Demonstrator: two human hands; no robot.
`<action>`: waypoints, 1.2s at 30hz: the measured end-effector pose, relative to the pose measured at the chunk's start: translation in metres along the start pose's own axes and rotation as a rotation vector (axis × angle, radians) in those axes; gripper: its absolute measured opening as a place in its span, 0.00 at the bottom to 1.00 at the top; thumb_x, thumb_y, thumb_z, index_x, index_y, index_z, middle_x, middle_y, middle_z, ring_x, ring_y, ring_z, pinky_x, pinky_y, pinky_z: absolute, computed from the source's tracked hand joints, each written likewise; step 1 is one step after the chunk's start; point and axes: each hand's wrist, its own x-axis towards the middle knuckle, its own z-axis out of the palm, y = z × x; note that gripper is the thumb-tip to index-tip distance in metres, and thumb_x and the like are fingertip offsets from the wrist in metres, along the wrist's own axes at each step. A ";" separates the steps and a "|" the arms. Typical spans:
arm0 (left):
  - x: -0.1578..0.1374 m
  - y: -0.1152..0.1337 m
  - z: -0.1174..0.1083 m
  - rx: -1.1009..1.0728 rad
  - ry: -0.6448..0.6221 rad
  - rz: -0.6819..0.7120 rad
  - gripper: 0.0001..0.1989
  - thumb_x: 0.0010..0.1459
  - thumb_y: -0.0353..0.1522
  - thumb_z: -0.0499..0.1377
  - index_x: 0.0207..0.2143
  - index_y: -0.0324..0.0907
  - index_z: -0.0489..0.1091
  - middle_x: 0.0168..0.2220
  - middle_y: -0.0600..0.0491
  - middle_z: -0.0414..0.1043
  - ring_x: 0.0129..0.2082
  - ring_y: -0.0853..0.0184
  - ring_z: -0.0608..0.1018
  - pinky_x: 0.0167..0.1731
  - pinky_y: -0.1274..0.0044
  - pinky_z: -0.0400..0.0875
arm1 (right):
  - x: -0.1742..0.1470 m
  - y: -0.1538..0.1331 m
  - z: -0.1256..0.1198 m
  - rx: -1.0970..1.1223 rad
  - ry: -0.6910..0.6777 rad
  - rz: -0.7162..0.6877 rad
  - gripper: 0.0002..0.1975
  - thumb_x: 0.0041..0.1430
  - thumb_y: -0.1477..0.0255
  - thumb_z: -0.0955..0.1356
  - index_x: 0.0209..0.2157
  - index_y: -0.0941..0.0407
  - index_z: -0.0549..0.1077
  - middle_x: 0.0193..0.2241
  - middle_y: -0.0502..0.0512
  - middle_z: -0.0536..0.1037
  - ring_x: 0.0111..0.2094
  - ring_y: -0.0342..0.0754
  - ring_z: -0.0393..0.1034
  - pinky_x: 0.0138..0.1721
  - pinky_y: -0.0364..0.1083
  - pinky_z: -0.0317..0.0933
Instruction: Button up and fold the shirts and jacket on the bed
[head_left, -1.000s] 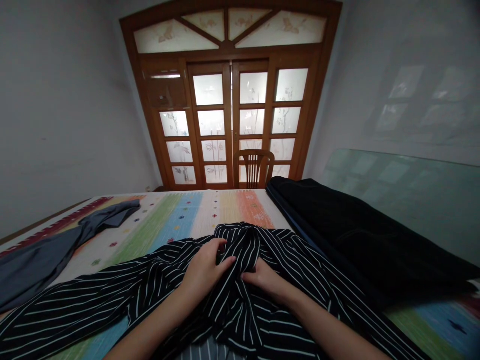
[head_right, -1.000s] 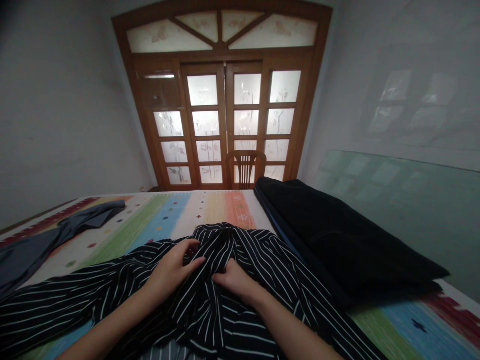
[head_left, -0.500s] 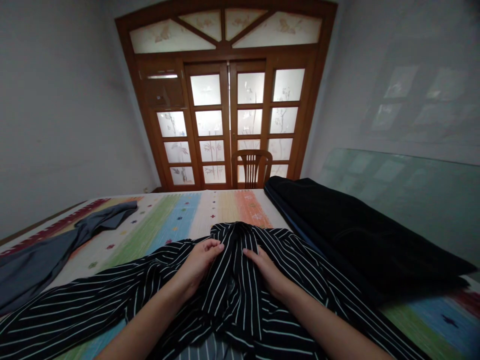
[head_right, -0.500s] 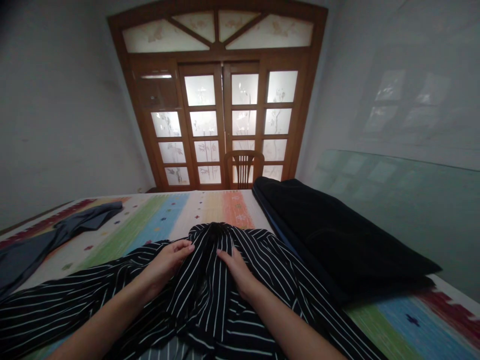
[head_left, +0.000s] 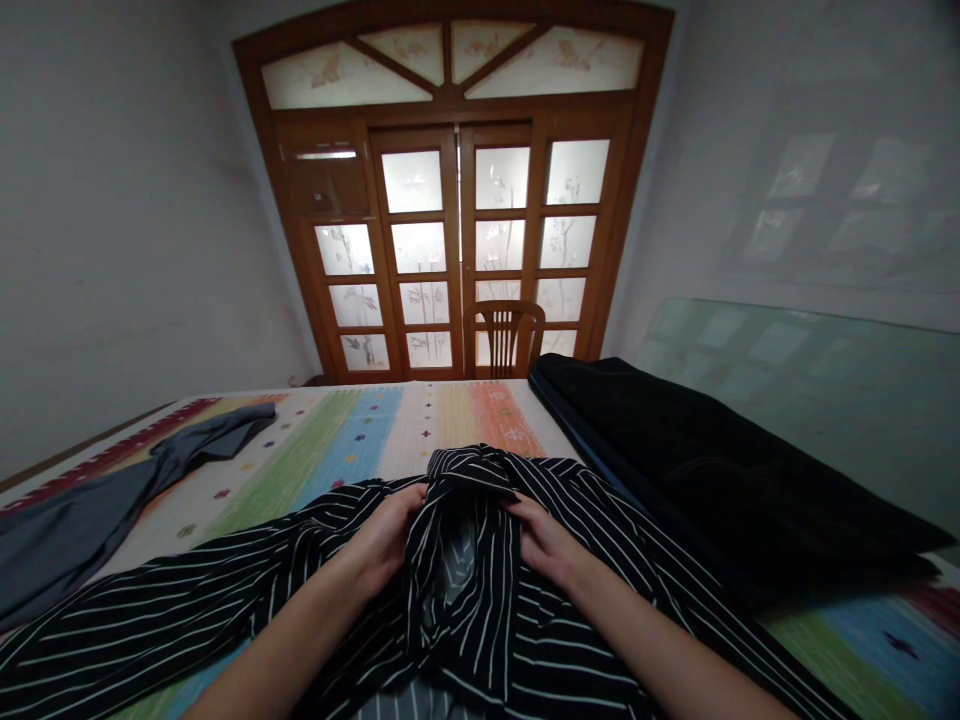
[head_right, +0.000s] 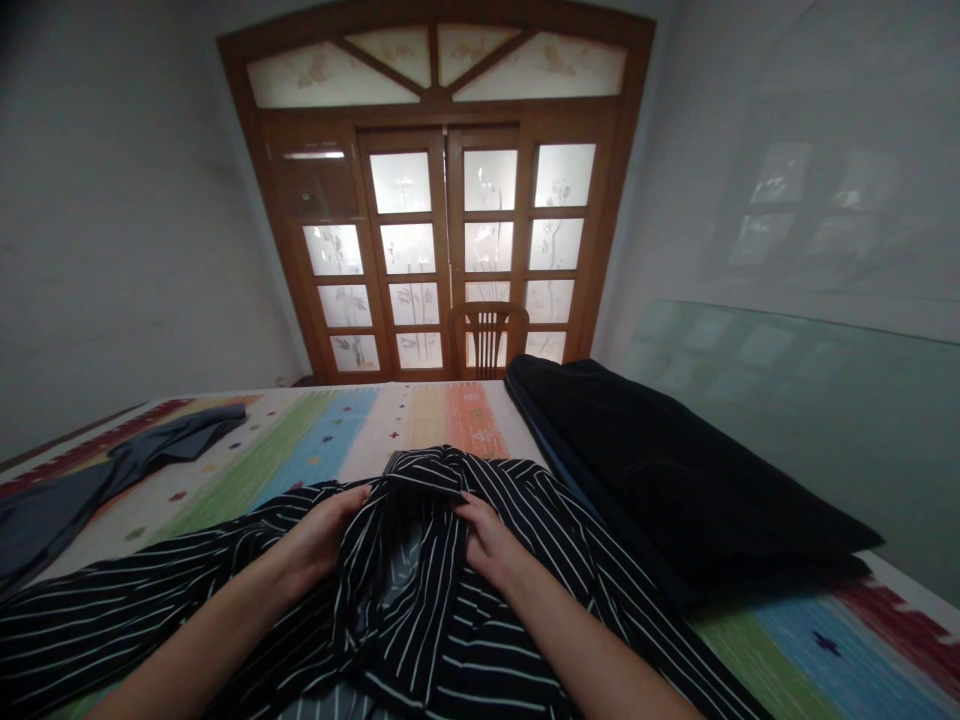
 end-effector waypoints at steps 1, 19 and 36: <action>-0.001 0.002 -0.002 -0.006 -0.006 -0.013 0.05 0.38 0.22 0.51 0.19 0.37 0.65 0.14 0.57 0.66 0.17 0.70 0.70 0.20 0.80 0.64 | -0.001 0.000 0.000 -0.012 -0.027 0.004 0.11 0.32 0.76 0.68 0.24 0.55 0.67 0.24 0.50 0.74 0.34 0.50 0.68 0.40 0.50 0.58; -0.018 0.039 -0.022 0.491 0.072 0.133 0.10 0.42 0.37 0.58 0.20 0.37 0.66 0.17 0.56 0.68 0.16 0.74 0.67 0.17 0.83 0.58 | -0.002 0.001 -0.006 -0.108 -0.088 0.027 0.08 0.39 0.71 0.68 0.26 0.54 0.68 0.22 0.47 0.71 0.26 0.43 0.66 0.34 0.46 0.58; -0.023 0.049 -0.025 0.151 0.129 0.106 0.07 0.39 0.32 0.61 0.18 0.38 0.66 0.15 0.58 0.68 0.15 0.74 0.69 0.17 0.82 0.63 | -0.009 -0.003 -0.001 -0.152 -0.114 0.139 0.11 0.43 0.64 0.67 0.27 0.56 0.70 0.24 0.50 0.74 0.31 0.46 0.68 0.38 0.47 0.60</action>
